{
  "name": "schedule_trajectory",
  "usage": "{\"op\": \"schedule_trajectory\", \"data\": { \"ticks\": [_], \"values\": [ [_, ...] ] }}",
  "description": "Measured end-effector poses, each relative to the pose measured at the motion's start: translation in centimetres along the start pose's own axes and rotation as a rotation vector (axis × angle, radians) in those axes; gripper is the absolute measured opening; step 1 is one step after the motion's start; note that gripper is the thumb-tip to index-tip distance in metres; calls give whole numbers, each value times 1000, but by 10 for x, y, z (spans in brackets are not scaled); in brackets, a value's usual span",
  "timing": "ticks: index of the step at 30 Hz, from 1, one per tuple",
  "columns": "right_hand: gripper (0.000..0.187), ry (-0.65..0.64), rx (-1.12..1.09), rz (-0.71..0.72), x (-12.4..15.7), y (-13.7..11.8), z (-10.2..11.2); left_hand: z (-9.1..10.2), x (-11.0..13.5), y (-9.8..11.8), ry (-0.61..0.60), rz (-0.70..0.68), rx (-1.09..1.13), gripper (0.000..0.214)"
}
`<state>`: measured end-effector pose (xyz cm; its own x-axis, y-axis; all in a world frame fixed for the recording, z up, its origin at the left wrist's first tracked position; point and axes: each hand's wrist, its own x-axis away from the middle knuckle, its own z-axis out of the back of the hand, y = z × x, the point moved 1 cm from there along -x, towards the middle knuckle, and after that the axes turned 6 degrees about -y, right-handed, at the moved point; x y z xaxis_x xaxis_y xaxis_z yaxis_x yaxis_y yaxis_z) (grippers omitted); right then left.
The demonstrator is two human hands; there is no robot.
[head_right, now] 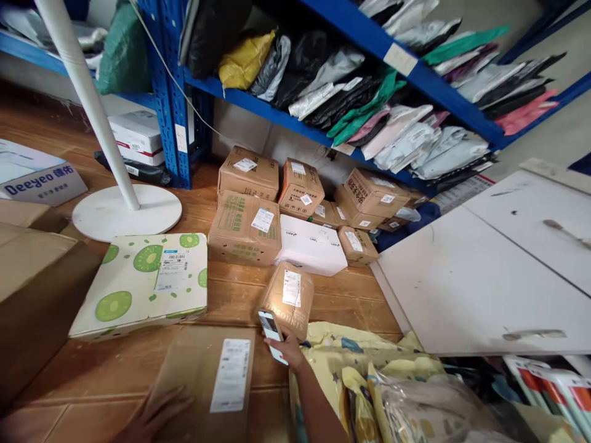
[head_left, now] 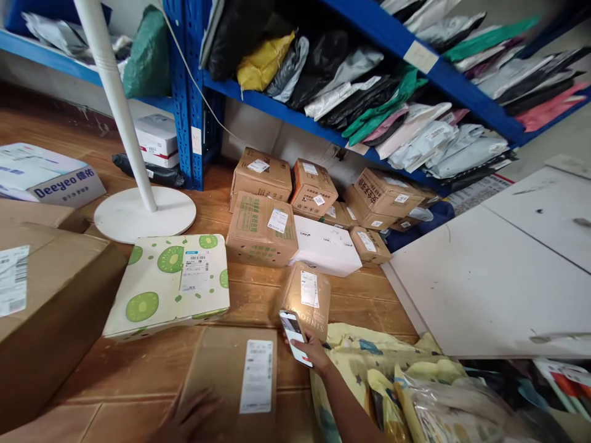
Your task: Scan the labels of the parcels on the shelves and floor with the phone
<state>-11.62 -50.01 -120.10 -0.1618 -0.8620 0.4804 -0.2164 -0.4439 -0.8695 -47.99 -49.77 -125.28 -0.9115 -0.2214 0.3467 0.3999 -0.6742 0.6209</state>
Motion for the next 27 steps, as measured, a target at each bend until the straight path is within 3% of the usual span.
{"op": "schedule_trajectory", "data": {
  "ticks": [3,6,10,14,17,20,22,24,27],
  "values": [
    [8,58,4,-25,-1,-28,25,30,-56,14,51,-94,-30,63],
    [9,141,-3,-61,5,-51,52,34,-87,25,105,-108,-56,76],
    [34,228,-31,-156,30,-54,61,34,-91,34,157,-55,-69,81],
    [55,232,-66,-251,62,-24,35,37,-88,48,92,180,-91,83],
    [65,197,-120,-272,75,2,19,11,-93,45,204,180,-155,82],
    [70,130,-120,-290,70,17,14,-33,-94,24,509,104,-360,74],
    [74,83,-93,-291,60,17,11,-49,-92,11,631,109,-473,74],
    [76,94,-96,-282,48,10,6,-41,-92,8,585,110,-494,72],
    [64,169,-130,-268,26,-11,-1,14,-99,22,373,233,-381,61]
  ]
}}
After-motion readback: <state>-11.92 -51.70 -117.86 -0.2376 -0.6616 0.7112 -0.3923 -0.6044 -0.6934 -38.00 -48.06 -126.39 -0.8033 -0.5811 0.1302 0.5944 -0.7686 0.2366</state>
